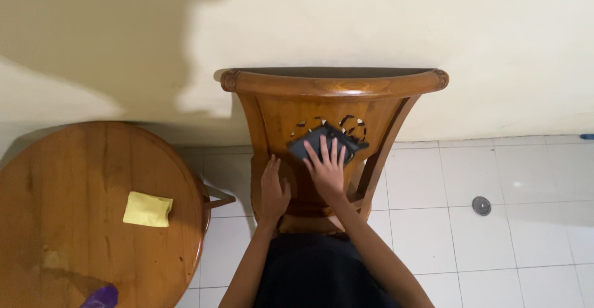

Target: The person wipes the backrest of a wooden chair using a dark cloth. They then pick up a purple spray bottle and apply cleaner to the chair before continuing to wipe the surface with the cloth and a yellow sponge.

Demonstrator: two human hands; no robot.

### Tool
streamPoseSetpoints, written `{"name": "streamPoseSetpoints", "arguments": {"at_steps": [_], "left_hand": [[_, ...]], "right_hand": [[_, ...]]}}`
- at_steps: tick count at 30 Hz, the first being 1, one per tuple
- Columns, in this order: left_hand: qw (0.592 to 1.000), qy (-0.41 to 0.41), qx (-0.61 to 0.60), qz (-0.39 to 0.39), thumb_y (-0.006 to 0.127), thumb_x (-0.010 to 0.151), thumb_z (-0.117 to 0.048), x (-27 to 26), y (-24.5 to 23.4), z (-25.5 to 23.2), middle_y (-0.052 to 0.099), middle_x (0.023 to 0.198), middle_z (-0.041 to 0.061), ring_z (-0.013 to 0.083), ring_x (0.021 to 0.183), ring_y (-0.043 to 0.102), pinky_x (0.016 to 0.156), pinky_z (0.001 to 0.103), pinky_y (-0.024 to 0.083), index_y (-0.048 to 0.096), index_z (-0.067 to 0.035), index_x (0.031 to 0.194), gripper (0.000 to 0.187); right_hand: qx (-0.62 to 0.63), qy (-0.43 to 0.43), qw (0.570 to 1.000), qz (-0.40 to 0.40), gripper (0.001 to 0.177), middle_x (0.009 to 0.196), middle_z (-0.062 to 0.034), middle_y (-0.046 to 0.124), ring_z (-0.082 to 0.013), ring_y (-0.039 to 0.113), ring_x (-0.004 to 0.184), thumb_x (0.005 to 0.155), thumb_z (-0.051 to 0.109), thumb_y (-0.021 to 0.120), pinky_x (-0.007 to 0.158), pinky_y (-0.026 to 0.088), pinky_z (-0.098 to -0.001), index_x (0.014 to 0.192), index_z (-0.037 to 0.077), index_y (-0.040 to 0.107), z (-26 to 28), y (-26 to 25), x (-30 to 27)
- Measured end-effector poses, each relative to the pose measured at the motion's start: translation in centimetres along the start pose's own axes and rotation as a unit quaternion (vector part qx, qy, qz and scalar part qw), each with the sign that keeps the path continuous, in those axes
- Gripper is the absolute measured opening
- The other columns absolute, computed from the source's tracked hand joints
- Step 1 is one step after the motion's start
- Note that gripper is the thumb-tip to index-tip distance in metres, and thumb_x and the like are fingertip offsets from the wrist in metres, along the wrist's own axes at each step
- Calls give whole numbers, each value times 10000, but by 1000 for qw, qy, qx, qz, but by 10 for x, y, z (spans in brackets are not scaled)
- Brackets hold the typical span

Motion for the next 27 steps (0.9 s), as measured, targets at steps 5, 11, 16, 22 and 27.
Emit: {"name": "streamPoseSetpoints", "arguments": {"at_steps": [5, 11, 16, 22, 27], "left_hand": [[1000, -20, 2, 3, 595, 921, -51, 1, -6, 1, 367, 1637, 170, 391, 1471, 370, 1204, 491, 292, 420, -1, 1509, 615], [999, -19, -22, -32, 578, 909, -22, 0, -8, 4, 448, 1570, 202, 409, 1424, 435, 1185, 478, 330, 454, 11, 1485, 590], [996, -55, 6, -76, 587, 886, 16, -5, -15, 3, 517, 1430, 254, 437, 1340, 485, 1130, 474, 389, 505, 2, 1423, 544], [994, -53, -6, -98, 587, 859, 21, -9, -24, 7, 507, 1434, 247, 441, 1341, 480, 1133, 468, 387, 504, 2, 1418, 565], [996, -34, 42, -73, 581, 839, 36, -10, -20, 22, 362, 1596, 242, 440, 1475, 344, 1200, 506, 312, 374, 11, 1534, 725]], "right_hand": [[-48, -19, 996, 69, 544, 1550, -225, 449, -503, 422, 1409, 966, 400, 648, 1148, 305, -680, 1479, 262, 534, -22, 11, -74], [-40, -75, 996, 30, 589, 1564, -145, 432, -423, 439, 1410, 963, 425, 649, 1147, 269, -713, 1512, 285, 490, -4, 6, -37], [-69, -157, 982, 77, 638, 1628, -97, 395, -339, 350, 1506, 965, 313, 635, 1187, 269, -642, 1561, 205, 436, 55, 0, 62], [-41, -161, 986, 27, 580, 1643, -65, 409, -287, 374, 1501, 1038, 301, 621, 1204, 332, -537, 1580, 178, 453, 67, 3, 68], [-62, -184, 978, 71, 588, 1561, -65, 468, -295, 422, 1446, 1001, 363, 628, 1162, 339, -563, 1554, 220, 484, 35, 21, -21]]}}
Point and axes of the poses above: each hand's wrist, its own x-axis towards the middle knuckle, its own y-axis out of the palm, z = x × y, the point moved 4 cm from there along x, towards the middle knuckle
